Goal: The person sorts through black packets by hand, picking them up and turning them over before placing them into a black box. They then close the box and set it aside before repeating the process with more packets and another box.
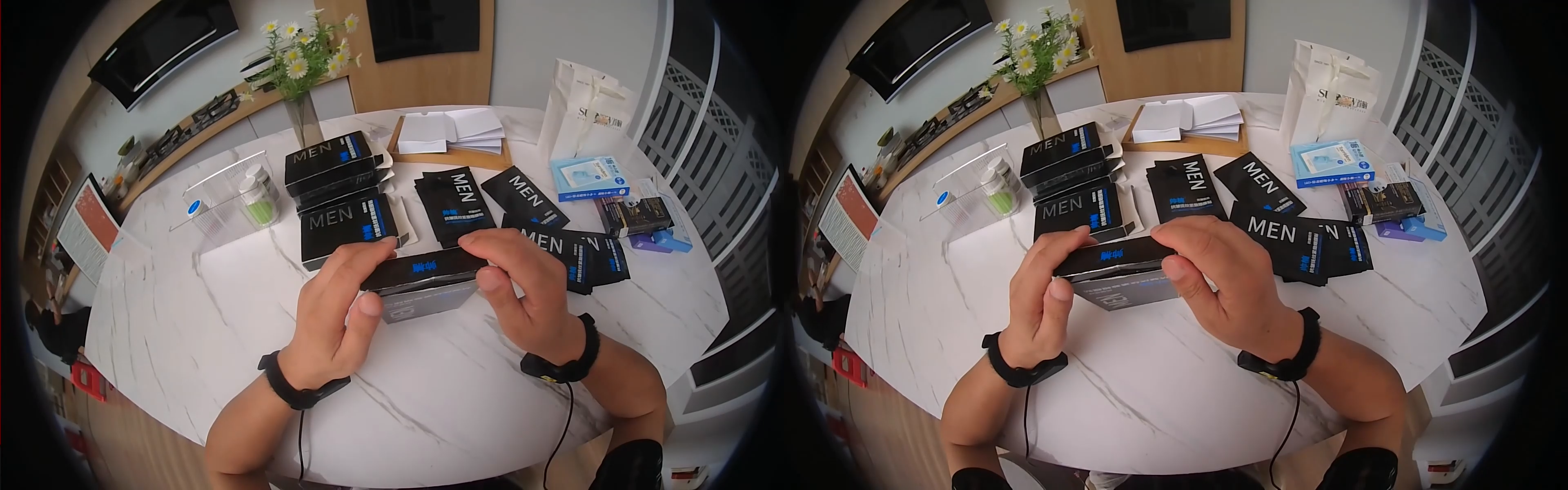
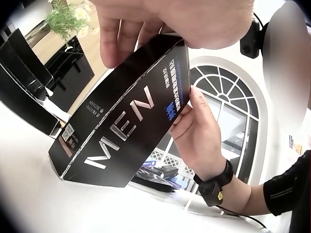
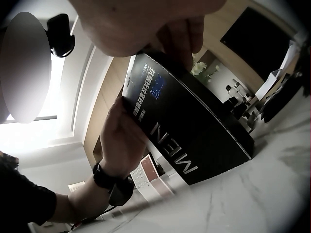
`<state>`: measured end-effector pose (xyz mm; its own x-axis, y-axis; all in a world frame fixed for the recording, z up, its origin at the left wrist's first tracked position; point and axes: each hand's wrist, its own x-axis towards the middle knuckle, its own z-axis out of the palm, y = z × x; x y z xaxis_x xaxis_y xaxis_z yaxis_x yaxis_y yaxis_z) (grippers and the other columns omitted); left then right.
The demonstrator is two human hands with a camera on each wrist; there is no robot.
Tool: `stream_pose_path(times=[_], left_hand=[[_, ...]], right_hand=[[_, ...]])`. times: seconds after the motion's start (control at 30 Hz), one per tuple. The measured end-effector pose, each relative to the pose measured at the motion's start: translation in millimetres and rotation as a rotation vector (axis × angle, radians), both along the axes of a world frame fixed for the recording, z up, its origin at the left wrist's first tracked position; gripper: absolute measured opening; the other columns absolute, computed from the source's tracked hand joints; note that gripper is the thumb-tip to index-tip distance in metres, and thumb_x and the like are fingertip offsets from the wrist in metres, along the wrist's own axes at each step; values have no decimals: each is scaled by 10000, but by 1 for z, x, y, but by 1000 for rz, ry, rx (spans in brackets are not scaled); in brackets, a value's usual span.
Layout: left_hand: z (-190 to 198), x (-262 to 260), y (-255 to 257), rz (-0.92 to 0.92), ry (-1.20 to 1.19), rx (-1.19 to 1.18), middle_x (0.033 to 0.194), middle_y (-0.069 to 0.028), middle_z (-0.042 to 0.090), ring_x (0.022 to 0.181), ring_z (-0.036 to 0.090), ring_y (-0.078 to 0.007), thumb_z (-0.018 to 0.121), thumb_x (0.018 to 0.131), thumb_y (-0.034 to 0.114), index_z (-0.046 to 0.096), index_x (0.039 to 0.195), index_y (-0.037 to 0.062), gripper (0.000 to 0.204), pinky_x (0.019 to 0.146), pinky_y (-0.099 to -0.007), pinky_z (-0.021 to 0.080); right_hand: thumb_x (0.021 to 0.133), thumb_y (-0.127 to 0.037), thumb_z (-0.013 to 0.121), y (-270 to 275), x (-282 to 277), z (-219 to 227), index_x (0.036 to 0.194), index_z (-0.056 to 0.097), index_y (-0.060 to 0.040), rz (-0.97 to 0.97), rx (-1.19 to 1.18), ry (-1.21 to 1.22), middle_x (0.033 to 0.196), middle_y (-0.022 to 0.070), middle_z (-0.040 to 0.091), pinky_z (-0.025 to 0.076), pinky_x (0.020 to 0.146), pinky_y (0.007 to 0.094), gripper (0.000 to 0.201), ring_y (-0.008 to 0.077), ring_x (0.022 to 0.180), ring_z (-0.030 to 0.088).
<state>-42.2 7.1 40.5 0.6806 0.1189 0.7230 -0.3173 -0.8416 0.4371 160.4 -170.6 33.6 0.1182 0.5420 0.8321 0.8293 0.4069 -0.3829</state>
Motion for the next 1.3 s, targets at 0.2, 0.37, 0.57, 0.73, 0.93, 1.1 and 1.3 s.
stream_pose_path(times=[0.2, 0.37, 0.57, 0.73, 0.93, 1.1, 1.3], left_hand=[[-1, 0, -1, 11, -11, -15, 1073, -200, 662, 901, 663, -320, 469, 1118, 252, 577, 1429, -67, 458, 821, -357, 524], [1, -2, -4, 31, 34, -62, 969, -152, 614, 801, 603, -271, 473, 1115, 251, 579, 1436, -54, 456, 746, -345, 490], [0, -2, -4, 24, 37, -103, 985, -147, 618, 825, 601, -257, 473, 1096, 212, 575, 1446, -42, 444, 768, -339, 485], [-1, -6, -7, 22, 146, -292, 1314, -159, 653, 1202, 620, -232, 415, 1124, 374, 562, 1466, -39, 556, 1045, -329, 455], [7, -3, -17, 0, 195, -567, 1370, -108, 607, 1191, 579, -193, 430, 1111, 197, 528, 1507, 0, 453, 1047, -305, 434], [-8, 6, -21, 66, 84, -551, 1532, -161, 491, 1362, 495, -236, 483, 1134, 259, 379, 1615, 10, 551, 1139, -365, 394], [-12, -6, -35, 318, 188, 5, 1643, -281, 333, 1511, 371, -427, 814, 883, 140, 238, 1662, 7, 978, 1244, -491, 313]], right_hand=[[1010, -83, 672, 0, 0, -1, 1196, 707, 8, -4, 8, -17, 1111, 157, 742, 579, 801, 353, 211, 282, 898, 713], [974, -39, 660, 0, -2, 1, 1195, 709, 7, -11, 7, -26, 1122, 152, 741, 578, 804, 357, 231, 282, 911, 712], [956, -26, 665, 1, -3, 1, 1196, 708, -6, -5, 23, -37, 1183, 175, 715, 577, 811, 371, 245, 304, 916, 708], [917, -28, 720, 1, -2, -4, 1262, 683, -49, -37, 14, -142, 1218, 178, 687, 562, 797, 393, 349, 310, 916, 693], [855, -55, 814, 7, -6, -20, 1365, 601, -74, -73, -38, -143, 1200, 175, 686, 551, 798, 417, 553, 313, 908, 689], [851, -58, 831, 5, -7, -22, 1398, 531, -48, -122, -130, -81, 1196, 183, 685, 569, 800, 414, 623, 307, 916, 708], [937, -78, 782, 10, -9, -29, 1288, 438, -2, -154, -137, 589, 1078, 171, 659, 581, 650, 329, 497, 205, 759, 730]])
